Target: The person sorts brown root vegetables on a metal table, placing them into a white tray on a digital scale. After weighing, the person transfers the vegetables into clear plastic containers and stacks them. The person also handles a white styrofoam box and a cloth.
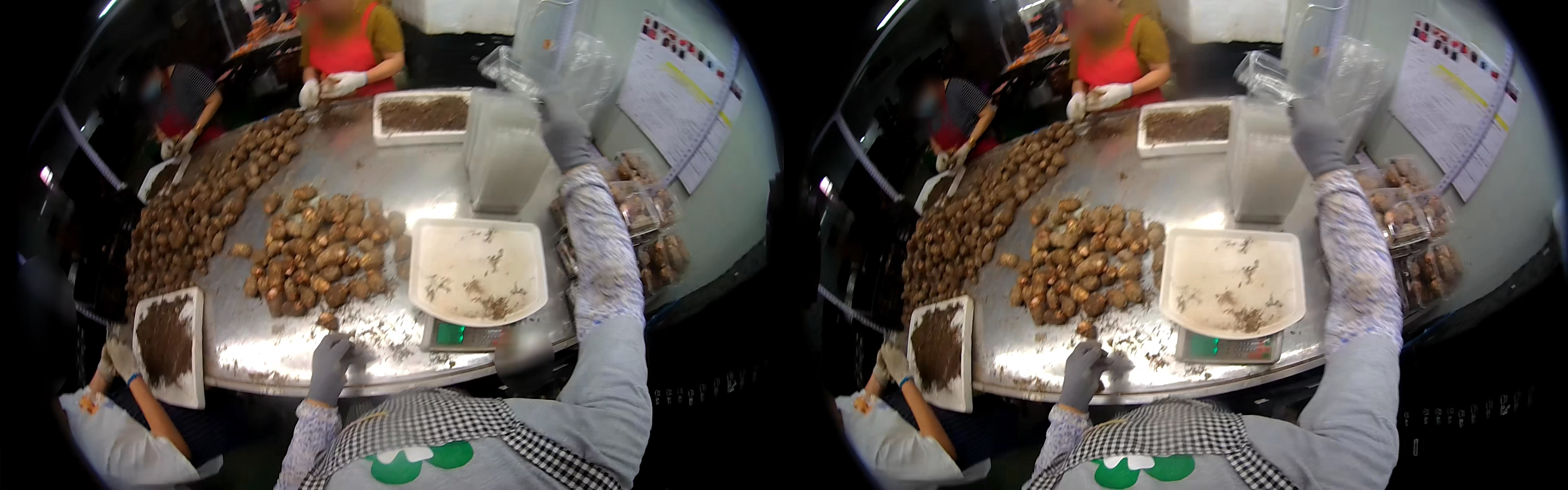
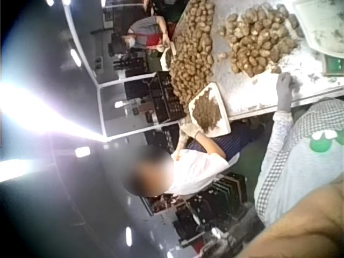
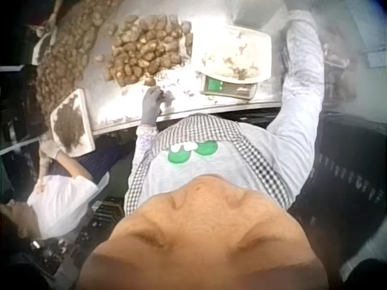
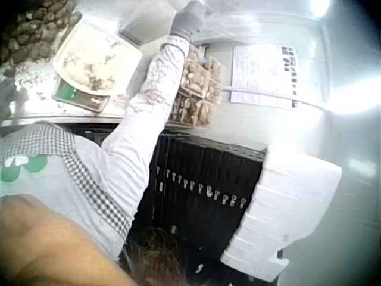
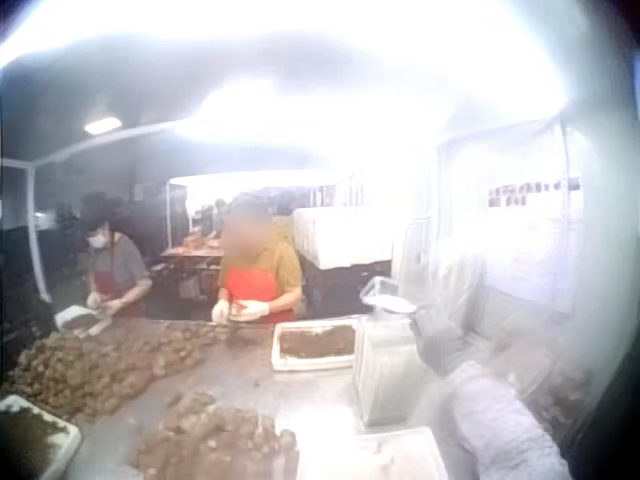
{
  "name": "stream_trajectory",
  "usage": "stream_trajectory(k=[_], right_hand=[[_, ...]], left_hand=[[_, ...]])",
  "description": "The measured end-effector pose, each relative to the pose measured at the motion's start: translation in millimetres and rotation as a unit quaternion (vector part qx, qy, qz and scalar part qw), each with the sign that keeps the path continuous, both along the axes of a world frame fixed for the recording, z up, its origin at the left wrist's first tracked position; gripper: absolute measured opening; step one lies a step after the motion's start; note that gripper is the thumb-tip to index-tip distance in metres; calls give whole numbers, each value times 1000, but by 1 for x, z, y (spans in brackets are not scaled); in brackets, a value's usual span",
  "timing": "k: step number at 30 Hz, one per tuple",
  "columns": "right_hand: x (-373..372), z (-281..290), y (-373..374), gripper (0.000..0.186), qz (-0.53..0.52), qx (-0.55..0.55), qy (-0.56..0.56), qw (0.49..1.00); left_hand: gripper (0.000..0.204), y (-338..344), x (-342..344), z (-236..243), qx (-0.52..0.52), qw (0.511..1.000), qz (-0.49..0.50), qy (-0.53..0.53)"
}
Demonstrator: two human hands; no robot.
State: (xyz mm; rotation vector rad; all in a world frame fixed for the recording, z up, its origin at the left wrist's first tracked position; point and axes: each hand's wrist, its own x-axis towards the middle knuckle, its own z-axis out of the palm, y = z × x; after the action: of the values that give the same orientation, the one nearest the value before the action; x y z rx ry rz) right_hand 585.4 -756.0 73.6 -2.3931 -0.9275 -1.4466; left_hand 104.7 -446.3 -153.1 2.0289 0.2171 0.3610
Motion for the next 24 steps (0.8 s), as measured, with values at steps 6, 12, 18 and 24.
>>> stream_trajectory(k=[6,12,18,24], right_hand=[[-194,-45,-18,6,18,-84,93,992],[-319,-106,-12,12,40,-182,405,895],[-340,-85,16,45,74,-69,455,885],[-373,-95,63,36,204,-28,416,886]], left_hand=[[20,-10,12,-5,-469,870,86,125],[21,16,11,-1,-284,941,106,152],[35,50,81,-6,315,941,97,80],[55,63,123,-42,384,898,65,206]])
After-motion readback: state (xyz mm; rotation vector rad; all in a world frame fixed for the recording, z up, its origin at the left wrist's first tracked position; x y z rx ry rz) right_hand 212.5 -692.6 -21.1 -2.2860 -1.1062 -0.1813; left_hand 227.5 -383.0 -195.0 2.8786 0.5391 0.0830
